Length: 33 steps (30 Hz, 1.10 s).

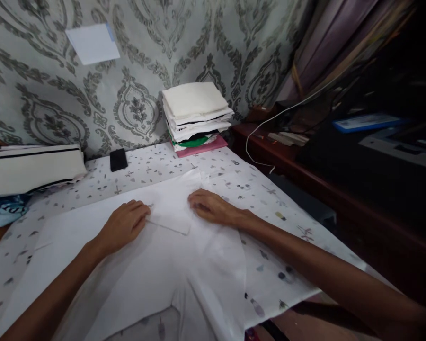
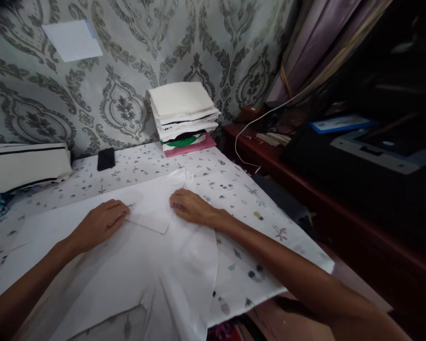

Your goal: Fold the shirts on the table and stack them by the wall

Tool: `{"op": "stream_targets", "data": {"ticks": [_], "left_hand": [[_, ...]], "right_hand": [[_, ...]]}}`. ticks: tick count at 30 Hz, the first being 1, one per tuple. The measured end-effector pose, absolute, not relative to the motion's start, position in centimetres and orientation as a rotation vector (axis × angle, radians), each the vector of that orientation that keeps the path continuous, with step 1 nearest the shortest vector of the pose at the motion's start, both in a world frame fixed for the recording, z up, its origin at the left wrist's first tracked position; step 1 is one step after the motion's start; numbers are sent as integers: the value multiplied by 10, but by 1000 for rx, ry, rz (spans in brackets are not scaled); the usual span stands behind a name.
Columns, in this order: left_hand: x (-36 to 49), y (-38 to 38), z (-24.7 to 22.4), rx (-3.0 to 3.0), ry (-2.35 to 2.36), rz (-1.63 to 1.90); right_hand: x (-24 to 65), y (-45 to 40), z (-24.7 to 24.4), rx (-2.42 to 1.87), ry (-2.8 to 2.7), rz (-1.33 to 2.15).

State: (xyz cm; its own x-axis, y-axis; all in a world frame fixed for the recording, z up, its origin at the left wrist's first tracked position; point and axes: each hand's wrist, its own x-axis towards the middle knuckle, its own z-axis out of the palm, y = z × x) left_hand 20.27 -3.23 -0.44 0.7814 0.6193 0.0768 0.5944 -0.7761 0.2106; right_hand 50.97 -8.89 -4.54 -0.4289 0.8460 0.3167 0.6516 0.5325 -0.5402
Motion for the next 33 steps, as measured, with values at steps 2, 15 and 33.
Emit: {"op": "stream_targets", "data": {"ticks": [2, 15, 33], "left_hand": [[207, -30, -1, 2689, 1015, 303], [258, -16, -59, 2818, 1047, 122], [300, 11, -49, 2841, 1038, -44]], "right_hand": [[509, -77, -41, -1309, -2159, 437], [521, -22, -63, -2000, -2134, 255], [516, -27, -64, -1738, -2384, 138]]}}
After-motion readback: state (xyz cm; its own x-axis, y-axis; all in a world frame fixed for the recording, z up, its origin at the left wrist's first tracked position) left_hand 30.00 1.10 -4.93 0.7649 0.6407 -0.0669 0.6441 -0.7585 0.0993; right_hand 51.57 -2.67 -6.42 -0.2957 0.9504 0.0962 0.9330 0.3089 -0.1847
